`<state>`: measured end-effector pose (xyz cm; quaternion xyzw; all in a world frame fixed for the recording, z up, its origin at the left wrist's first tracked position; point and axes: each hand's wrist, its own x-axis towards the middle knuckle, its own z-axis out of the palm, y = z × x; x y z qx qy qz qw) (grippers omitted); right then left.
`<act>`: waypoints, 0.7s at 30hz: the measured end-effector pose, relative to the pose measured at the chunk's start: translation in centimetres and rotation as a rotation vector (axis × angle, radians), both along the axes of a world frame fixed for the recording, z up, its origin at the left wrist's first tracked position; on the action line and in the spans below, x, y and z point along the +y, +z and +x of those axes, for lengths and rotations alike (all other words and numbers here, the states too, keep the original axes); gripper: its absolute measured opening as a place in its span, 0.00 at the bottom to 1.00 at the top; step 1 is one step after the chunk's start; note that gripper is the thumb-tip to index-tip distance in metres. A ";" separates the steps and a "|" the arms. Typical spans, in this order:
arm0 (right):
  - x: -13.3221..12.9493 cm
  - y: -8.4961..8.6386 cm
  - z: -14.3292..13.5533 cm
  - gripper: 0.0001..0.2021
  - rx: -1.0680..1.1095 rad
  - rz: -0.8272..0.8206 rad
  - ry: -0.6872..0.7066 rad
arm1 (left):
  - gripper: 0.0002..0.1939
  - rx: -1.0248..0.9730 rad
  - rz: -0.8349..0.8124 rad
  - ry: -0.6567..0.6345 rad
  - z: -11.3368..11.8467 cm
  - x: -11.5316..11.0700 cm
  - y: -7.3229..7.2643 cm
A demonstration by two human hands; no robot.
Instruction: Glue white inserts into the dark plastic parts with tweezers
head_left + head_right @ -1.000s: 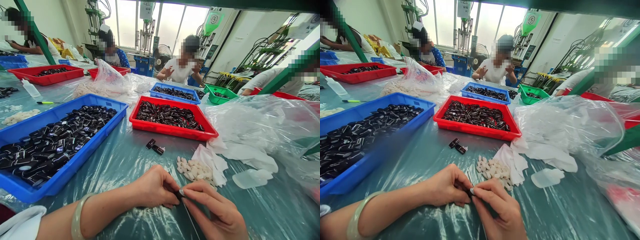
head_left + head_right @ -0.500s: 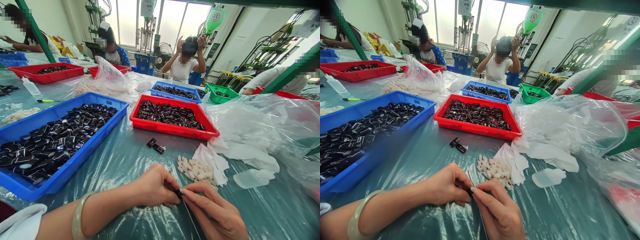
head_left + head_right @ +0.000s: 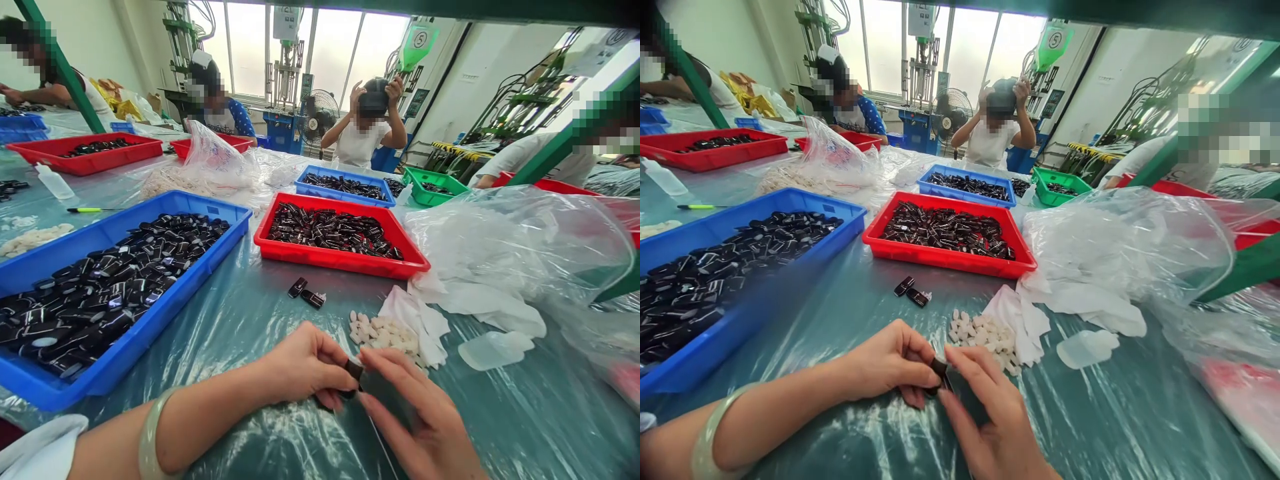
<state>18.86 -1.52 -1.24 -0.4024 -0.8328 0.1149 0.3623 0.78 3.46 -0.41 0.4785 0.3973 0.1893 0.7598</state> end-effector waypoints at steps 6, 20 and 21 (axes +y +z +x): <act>-0.1 -0.6 0.4 0.29 -0.100 -0.040 -0.098 | 0.18 -0.056 -0.026 -0.018 0.1 0.0 0.6; 0.1 -0.6 0.2 0.25 -0.070 0.151 -0.056 | 0.19 -0.101 -0.067 -0.128 0.1 -0.3 0.4; 0.2 -0.9 0.4 0.25 -0.064 0.168 -0.065 | 0.20 -0.114 -0.084 -0.148 0.1 -0.2 0.2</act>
